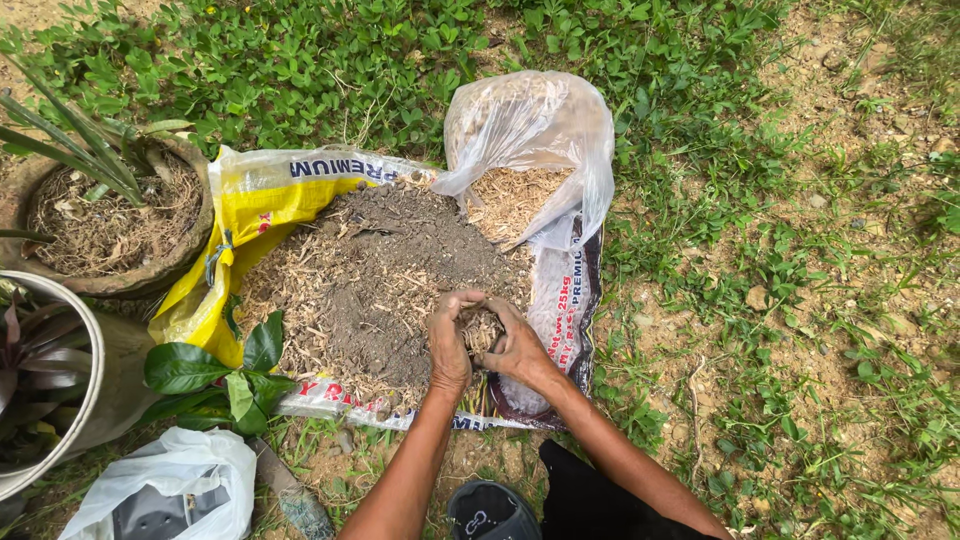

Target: The person mixes soil with rice husks in a bag by hand and then places a small leafy plant into the mixture inside a black nursery bag.

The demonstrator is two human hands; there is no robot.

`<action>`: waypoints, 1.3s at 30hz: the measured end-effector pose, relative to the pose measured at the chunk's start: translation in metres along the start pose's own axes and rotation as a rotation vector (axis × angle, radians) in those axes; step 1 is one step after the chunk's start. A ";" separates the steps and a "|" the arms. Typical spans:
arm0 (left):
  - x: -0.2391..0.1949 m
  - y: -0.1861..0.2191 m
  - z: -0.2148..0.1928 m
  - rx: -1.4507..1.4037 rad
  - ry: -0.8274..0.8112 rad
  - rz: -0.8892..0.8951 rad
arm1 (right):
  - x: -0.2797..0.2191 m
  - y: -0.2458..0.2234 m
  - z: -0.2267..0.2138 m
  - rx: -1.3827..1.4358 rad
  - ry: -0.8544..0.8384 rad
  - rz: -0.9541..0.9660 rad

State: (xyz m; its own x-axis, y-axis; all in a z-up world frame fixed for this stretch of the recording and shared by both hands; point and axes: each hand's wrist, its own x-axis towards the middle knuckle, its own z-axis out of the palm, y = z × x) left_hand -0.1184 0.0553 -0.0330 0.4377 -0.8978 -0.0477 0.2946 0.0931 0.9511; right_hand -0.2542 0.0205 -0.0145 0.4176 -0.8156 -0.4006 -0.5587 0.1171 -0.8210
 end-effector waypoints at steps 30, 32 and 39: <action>-0.012 0.042 -0.031 1.200 -0.378 -0.267 | -0.023 0.013 -0.018 0.268 0.035 -0.036; -0.008 0.041 -0.030 1.243 -0.426 -0.363 | -0.032 -0.001 -0.020 0.075 0.082 0.131; -0.007 0.037 -0.044 1.112 -0.337 -0.394 | -0.050 -0.024 -0.017 -0.346 0.094 -0.058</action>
State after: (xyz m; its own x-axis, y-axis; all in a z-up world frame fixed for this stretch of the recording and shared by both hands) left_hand -0.0734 0.0838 -0.0111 0.1923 -0.8633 -0.4666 -0.6001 -0.4796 0.6402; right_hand -0.2740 0.0496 0.0317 0.3968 -0.8659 -0.3047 -0.7520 -0.1163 -0.6488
